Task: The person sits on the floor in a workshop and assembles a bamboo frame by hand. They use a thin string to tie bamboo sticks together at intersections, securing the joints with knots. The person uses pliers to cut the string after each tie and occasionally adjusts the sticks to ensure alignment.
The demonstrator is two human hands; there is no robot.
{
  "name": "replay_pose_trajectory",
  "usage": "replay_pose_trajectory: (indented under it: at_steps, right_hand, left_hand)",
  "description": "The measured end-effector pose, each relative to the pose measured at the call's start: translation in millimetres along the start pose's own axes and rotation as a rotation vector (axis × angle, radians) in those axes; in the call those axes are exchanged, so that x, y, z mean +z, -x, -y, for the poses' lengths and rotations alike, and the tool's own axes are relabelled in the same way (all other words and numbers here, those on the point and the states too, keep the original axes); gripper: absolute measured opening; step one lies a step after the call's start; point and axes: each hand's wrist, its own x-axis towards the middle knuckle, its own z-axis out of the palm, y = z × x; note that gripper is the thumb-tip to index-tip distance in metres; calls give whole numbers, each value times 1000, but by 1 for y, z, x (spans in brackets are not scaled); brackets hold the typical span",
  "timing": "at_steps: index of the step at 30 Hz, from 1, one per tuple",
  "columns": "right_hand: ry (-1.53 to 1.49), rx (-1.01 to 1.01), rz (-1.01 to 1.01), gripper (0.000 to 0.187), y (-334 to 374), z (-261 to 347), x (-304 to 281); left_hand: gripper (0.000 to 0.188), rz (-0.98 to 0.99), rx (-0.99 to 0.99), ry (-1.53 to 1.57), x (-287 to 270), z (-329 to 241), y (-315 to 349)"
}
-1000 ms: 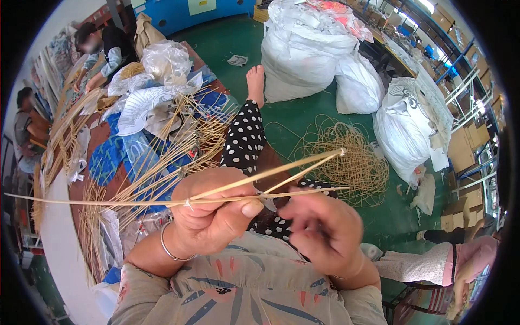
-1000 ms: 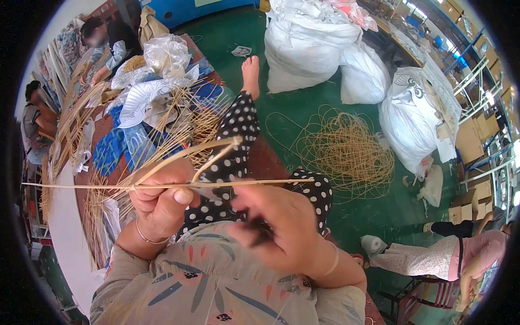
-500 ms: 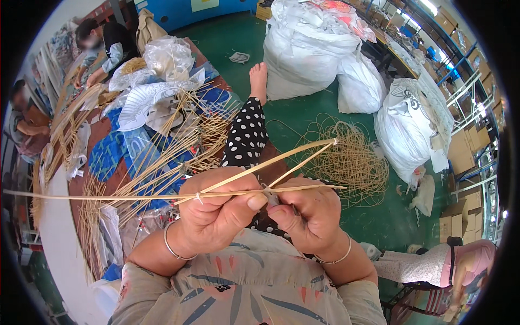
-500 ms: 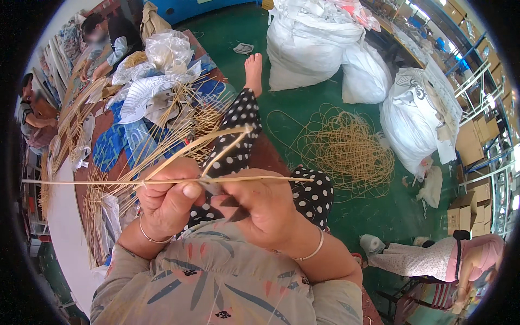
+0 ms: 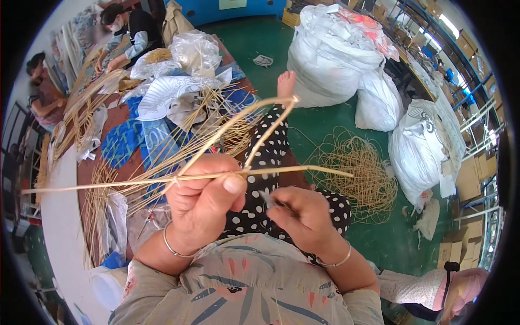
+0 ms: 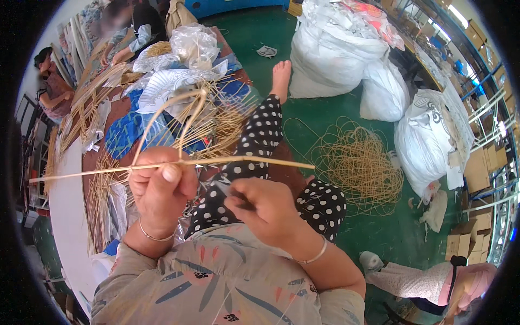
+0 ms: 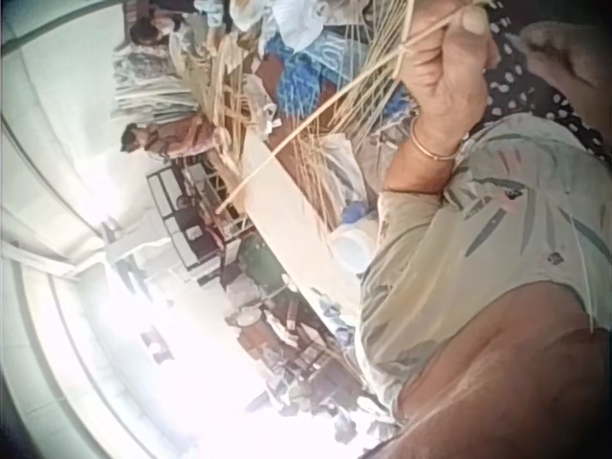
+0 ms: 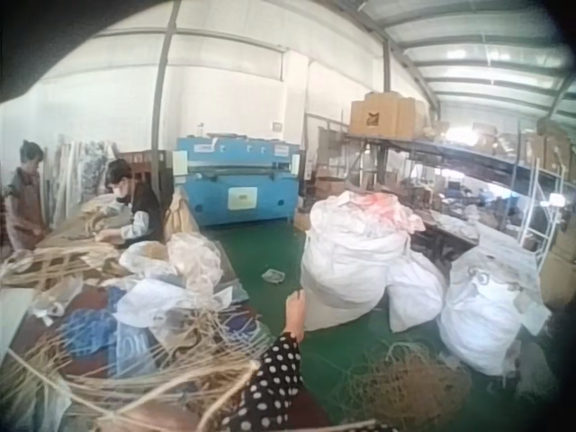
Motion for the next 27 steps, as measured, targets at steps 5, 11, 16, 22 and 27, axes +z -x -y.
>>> replay_pose_trajectory:
  at_steps: [5,11,16,22,27]
  right_hand:
    - [-210,-6,128,35,-27,-20,38]
    - [-548,342,7,13,-25,-44,-11]
    - [-621,-184,308,9,-15,40,-64]
    - [-831,-445,502,15,18,63,-67]
    - [-885,-432,363,20,38,70,-60]
  left_hand:
    - [8,27,-38,14,-2,-6,0]
    - [13,389,-160,-124,4,-30,-9]
    - [12,925,75,11,19,-33,-13]
    - [11,1210,240,-27,41,-21,-26]
    - [10,1291,270,-16,62,-14,-32]
